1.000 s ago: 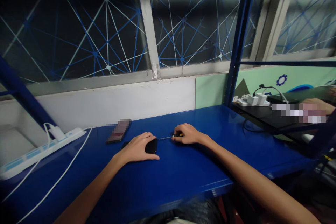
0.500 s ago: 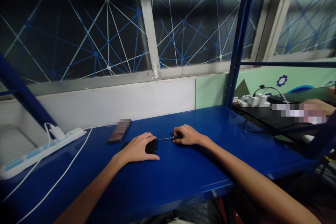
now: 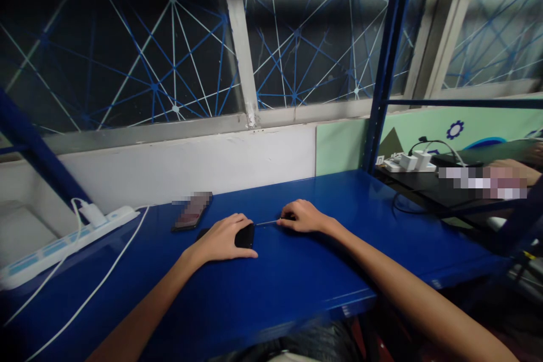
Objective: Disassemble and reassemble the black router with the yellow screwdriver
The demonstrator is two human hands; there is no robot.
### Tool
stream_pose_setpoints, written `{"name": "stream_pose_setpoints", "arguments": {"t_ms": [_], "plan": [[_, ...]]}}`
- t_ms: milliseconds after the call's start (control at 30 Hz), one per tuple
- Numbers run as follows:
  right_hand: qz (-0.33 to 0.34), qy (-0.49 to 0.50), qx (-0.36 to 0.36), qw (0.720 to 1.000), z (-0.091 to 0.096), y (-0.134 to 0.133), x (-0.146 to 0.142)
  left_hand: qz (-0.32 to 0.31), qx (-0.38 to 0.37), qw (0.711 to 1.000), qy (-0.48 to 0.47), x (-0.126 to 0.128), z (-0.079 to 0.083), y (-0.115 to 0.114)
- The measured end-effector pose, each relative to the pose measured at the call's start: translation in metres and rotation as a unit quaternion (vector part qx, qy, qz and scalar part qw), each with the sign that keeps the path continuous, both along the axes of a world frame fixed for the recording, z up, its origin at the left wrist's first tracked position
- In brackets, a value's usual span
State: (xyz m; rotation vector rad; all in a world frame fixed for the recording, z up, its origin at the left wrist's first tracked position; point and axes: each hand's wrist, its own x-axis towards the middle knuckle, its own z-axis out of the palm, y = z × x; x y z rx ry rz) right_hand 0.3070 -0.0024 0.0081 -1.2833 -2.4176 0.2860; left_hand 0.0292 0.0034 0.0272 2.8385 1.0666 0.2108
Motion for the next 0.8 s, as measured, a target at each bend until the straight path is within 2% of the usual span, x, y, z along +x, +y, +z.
{"name": "stream_pose_setpoints", "arguments": {"t_ms": [200,800], "plan": [[-0.018,-0.002,0.019,1.000,-0.0008,0.0011,0.0010,0.000,0.005,1.000,0.007,0.0008,0.0018,-0.0012],[-0.022,-0.008,-0.004,1.000,0.0051,-0.0041,-0.0010,-0.001,0.001,1.000,0.000,0.0005,0.0016,-0.0010]]}}
